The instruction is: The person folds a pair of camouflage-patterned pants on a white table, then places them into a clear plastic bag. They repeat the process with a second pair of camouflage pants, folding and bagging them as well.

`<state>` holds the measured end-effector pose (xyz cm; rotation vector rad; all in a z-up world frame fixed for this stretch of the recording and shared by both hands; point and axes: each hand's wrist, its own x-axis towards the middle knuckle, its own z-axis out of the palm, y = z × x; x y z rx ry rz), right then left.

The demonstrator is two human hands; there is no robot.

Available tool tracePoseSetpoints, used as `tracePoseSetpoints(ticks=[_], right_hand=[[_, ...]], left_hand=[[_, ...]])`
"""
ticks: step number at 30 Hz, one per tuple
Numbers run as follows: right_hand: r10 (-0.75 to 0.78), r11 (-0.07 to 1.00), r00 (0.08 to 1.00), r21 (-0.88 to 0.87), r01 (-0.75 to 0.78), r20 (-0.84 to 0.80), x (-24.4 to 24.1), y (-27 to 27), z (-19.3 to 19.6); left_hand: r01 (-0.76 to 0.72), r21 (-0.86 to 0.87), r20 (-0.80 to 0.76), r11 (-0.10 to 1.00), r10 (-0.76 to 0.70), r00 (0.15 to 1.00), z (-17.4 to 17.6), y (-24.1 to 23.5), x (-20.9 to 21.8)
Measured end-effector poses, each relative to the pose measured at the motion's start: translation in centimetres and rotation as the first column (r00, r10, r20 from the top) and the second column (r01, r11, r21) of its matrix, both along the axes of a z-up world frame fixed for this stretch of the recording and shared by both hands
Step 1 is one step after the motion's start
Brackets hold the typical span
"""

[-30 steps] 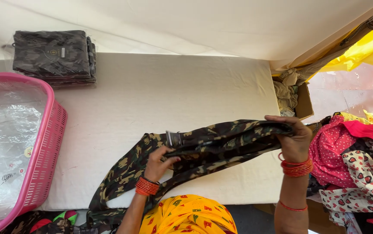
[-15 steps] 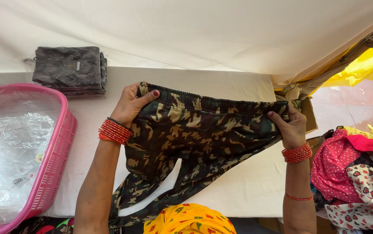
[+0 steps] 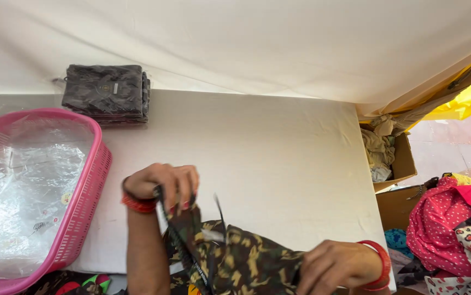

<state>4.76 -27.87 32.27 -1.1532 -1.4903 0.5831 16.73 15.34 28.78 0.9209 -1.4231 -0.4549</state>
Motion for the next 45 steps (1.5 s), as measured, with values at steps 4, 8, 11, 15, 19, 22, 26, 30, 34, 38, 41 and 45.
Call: tracePoseSetpoints(ticks=[4, 8, 11, 15, 19, 22, 26, 30, 34, 38, 41, 45], right_hand=[[-0.186, 0.978, 0.976, -0.073, 0.195, 0.115, 0.7, 3.8, -1.0], [-0.493, 0.86, 0.861, -0.079, 0.504, 0.126, 1.7, 5.4, -3.1], [-0.648, 0.755, 0.758, -0.077, 0.652, 0.074, 2.6, 5.6, -5.9], [-0.776, 0.631, 0.628, -0.076, 0.772, -0.052, 3.0, 5.5, -9.1], [-0.871, 0.462, 0.443, -0.044, 0.886, -0.213, 3.3, 6.0, -11.8], [-0.911, 0.36, 0.352, 0.001, 0.933, -0.217, 3.9, 7.7, -11.1], [-0.954, 0.275, 0.286, 0.108, 0.955, -0.094, 4.7, 9.6, -9.8], [-0.938, 0.284, 0.308, 0.156, 0.946, -0.158, 5.7, 10.4, -11.7], [-0.847, 0.388, 0.385, 0.068, 0.919, -0.366, 6.3, 10.3, -11.7], [-0.805, 0.528, 0.488, -0.031, 0.849, -0.339, 6.6, 9.6, -12.2], [-0.824, 0.563, 0.517, -0.238, 0.791, -0.232, 6.0, 10.1, -17.7], [-0.834, 0.546, 0.514, -0.429, 0.72, -0.2, 4.7, 12.0, -26.3]], left_hand=[[0.024, -0.206, -0.286, 0.978, -0.084, 0.955, -6.4, -6.7, 1.3], [0.028, -0.108, -0.621, 0.994, -0.089, 0.779, -8.5, -12.2, 0.5], [0.036, 0.069, -0.534, 0.997, 0.007, 0.846, -7.4, -14.3, 0.1], [-0.076, 0.154, -0.436, 0.985, 0.137, 0.889, -4.6, -15.5, -0.8], [-0.671, 0.535, 0.129, 0.513, 0.736, 0.665, -0.2, -15.5, -2.2], [-0.653, 0.68, 0.324, 0.334, 0.662, 0.676, 1.5, -14.8, -2.9], [-0.643, 0.695, 0.485, 0.322, 0.451, 0.75, 2.5, -14.6, -3.1], [-0.632, 0.699, 0.503, 0.334, 0.398, 0.767, 2.2, -14.2, -3.2], [-0.629, 0.71, 0.503, 0.316, 0.398, 0.767, 2.8, -14.1, -2.3], [-0.624, 0.596, 0.541, 0.505, 0.322, 0.777, 4.8, -13.5, -1.3], [-0.682, 0.544, 0.626, 0.49, 0.304, 0.718, 9.3, -14.2, -1.7], [-0.798, 0.269, 0.816, 0.54, 0.312, 0.486, 10.9, -15.5, -0.4]])
